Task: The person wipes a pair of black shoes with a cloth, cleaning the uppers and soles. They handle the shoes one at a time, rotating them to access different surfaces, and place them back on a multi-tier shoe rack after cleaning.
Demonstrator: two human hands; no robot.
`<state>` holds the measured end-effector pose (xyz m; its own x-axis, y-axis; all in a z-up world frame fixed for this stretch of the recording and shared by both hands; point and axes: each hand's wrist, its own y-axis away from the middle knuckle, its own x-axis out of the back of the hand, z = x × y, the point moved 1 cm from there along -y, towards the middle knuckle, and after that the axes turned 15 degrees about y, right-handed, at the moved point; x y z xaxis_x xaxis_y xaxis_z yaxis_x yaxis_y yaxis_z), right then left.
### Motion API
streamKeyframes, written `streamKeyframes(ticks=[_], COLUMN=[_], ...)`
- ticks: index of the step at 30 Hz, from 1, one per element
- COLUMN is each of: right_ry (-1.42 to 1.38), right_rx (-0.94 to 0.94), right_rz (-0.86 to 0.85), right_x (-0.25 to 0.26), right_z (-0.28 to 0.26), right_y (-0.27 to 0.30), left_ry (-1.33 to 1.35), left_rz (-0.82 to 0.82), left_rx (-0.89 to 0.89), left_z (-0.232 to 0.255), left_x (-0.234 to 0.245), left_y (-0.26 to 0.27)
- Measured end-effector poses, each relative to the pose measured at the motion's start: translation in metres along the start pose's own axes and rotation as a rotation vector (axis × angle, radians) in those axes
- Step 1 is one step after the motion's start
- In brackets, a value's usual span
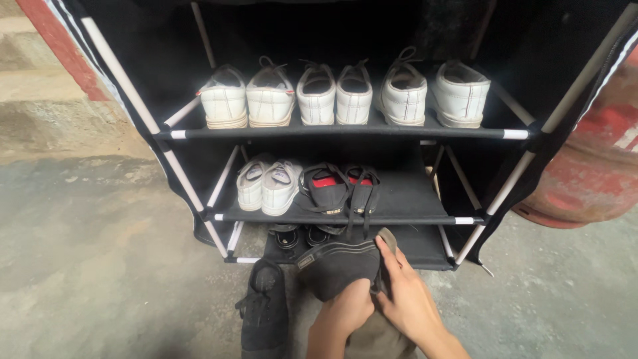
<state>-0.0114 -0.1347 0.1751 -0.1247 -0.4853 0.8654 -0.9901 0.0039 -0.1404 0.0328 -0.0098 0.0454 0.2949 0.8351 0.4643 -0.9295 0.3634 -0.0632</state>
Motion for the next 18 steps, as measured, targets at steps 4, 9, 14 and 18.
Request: streamKeyframes(ticks=[4,9,14,18], right_ry=[0.128,0.173,0.098,0.152], right_rx=[0.293,0.423,-0.047,0.572], right_rz=[-0.028,-0.061,-0.162,-0.001], right_x=[0.006,-0.003,0.003,0.009], right_z=[-0.012,-0.021,-0.003,-0.03], right_y=[0.005,0.013,0.006,0.023], left_ry=[0.111,0.12,0.113,0.602], left_rz=[-0.014,0.168,0.016,-0.143], left_rx=[-0.117,-0.576,-0.14,0.031], left_z=[-0.021,-0.042,-0.07,-0.075], left_x=[-0.006,0.007,-0.017,-0.038], left_y=[-0.003,0.017,0.023,0.013])
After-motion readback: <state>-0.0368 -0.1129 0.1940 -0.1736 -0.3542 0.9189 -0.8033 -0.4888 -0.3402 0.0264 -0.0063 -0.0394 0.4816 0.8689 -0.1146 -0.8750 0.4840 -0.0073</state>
